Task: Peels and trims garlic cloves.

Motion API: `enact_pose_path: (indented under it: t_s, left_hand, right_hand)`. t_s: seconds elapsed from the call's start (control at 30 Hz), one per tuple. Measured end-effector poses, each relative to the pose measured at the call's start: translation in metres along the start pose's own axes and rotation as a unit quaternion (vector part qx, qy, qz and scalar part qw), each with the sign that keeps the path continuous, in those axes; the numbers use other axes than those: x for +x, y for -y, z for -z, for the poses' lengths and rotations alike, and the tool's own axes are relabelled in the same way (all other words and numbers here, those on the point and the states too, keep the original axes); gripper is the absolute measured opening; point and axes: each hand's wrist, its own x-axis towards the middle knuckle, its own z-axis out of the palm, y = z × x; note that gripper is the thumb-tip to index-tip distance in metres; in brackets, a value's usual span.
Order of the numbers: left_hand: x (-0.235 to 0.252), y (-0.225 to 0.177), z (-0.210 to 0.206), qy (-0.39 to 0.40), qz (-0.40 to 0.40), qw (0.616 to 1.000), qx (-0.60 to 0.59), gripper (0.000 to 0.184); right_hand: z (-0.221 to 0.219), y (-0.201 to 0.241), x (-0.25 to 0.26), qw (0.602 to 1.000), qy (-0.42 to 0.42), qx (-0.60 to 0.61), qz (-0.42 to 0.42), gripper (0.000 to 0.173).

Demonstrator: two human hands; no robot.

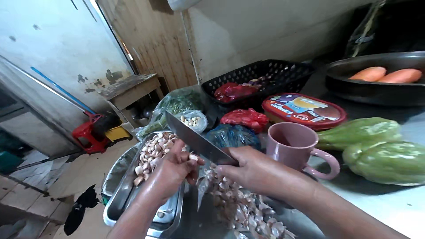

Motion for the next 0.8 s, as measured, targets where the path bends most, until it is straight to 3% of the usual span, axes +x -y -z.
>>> enact_pose_path:
  t_s: [0.1,0.27,0.33,0.37,0.53,0.67,0.8]
  left_hand:
    - [0.001,0.007,-0.01,0.044,0.0,0.998,-0.035,0.031]
    - [0.006,0.018,-0.005,0.13,-0.018,0.99,-0.047,0.015]
    - [0.006,0.019,-0.005,0.133,-0.021,0.99,-0.047,0.017]
    - [0.005,0.02,-0.005,0.136,-0.021,0.989,-0.051,0.027]
    - [0.006,0.025,-0.007,0.09,-0.025,0.992,-0.085,0.044]
    - [0.005,0.023,-0.014,0.021,-0.005,0.989,-0.149,0.011]
    - [0.005,0.028,-0.017,-0.01,-0.007,0.987,-0.157,0.012]
  right_hand:
    - [0.002,0.004,0.0,0.999,0.038,0.022,-0.021,0.032]
    - [0.0,0.004,0.003,0.998,0.051,0.033,-0.024,0.029]
    - [0.0,0.004,0.004,0.997,0.064,0.022,-0.033,0.029]
    - [-0.001,0.003,0.006,0.997,0.068,0.016,-0.035,0.028]
    - [-0.004,-0.002,0.007,0.999,0.027,0.032,-0.025,0.024]
    - [-0.006,-0.002,0.005,0.999,-0.002,0.051,-0.012,0.02]
    - [-0.009,-0.008,0.006,0.998,-0.036,0.053,0.011,0.017]
